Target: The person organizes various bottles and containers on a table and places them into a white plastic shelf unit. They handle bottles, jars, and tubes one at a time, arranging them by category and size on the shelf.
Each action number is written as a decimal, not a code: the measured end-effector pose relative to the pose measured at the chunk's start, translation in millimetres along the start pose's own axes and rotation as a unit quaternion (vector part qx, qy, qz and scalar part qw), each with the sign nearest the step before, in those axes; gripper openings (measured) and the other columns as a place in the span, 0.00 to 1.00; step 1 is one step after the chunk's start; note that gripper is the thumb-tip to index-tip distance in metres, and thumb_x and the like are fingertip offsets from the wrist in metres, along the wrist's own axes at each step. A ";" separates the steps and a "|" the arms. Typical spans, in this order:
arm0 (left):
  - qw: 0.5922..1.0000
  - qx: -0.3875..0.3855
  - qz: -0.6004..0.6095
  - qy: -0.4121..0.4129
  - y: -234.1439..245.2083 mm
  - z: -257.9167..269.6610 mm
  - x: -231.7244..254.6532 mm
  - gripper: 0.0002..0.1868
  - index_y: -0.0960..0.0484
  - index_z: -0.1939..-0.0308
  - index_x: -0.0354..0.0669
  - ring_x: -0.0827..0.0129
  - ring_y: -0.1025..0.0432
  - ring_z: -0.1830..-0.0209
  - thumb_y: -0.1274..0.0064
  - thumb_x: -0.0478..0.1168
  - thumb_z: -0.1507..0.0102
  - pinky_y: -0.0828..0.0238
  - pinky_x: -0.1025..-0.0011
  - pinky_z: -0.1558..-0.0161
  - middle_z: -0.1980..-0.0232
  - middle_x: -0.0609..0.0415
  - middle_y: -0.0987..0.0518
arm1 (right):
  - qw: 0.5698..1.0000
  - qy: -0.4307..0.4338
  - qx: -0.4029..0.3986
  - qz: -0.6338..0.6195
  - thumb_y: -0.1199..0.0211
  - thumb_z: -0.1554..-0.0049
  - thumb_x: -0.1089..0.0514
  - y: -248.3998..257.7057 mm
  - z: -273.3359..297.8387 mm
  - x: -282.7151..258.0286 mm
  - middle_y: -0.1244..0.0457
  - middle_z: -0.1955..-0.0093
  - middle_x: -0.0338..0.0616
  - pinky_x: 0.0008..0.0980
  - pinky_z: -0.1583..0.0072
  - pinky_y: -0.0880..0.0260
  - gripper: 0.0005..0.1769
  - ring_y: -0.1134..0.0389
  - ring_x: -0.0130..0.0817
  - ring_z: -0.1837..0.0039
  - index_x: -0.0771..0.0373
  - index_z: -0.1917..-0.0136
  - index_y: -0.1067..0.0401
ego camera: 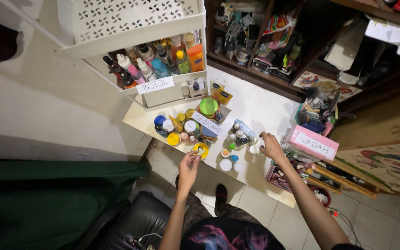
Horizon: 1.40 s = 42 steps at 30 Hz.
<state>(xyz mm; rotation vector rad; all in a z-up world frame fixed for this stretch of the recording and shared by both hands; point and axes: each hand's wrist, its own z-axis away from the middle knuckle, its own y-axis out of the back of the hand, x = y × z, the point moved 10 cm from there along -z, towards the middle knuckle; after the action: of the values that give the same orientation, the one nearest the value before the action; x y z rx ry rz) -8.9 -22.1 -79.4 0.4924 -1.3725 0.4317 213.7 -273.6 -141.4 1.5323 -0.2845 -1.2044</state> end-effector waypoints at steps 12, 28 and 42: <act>0.999 0.036 -0.001 0.005 11.2 20.7 7.2 0.10 0.27 0.57 0.33 0.73 0.27 0.64 0.55 0.33 0.42 0.34 0.78 0.58 0.66 0.49 0.21 | 0.945 0.322 0.008 0.048 0.44 0.65 0.70 -45.2 -28.9 -114.1 0.40 0.55 0.51 0.40 0.50 0.39 0.22 0.40 0.49 0.51 0.64 0.54 0.32; 0.996 0.088 -0.014 -0.006 43.3 32.6 11.2 0.09 0.27 0.58 0.35 0.73 0.27 0.64 0.55 0.33 0.42 0.34 0.78 0.59 0.67 0.51 0.21 | 0.941 0.318 -0.054 0.104 0.38 0.67 0.63 -41.2 -71.9 -128.0 0.39 0.63 0.49 0.38 0.52 0.38 0.13 0.40 0.45 0.55 0.63 0.63 0.30; 0.984 -0.116 0.046 -0.127 -29.1 -21.3 162.7 0.21 0.33 0.47 0.37 0.71 0.30 0.56 0.49 0.38 0.43 0.33 0.74 0.53 0.55 0.50 0.25 | 0.880 0.190 -0.144 -0.410 0.40 0.52 0.60 128.9 -24.6 -268.2 0.36 0.55 0.46 0.26 0.53 0.34 0.20 0.36 0.26 0.54 0.69 0.47 0.37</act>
<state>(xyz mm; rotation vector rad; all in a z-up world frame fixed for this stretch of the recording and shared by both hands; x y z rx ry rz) 49.2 -33.0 76.4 0.2982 -1.6751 0.2844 164.5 -112.3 105.1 1.6158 0.8581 -1.4428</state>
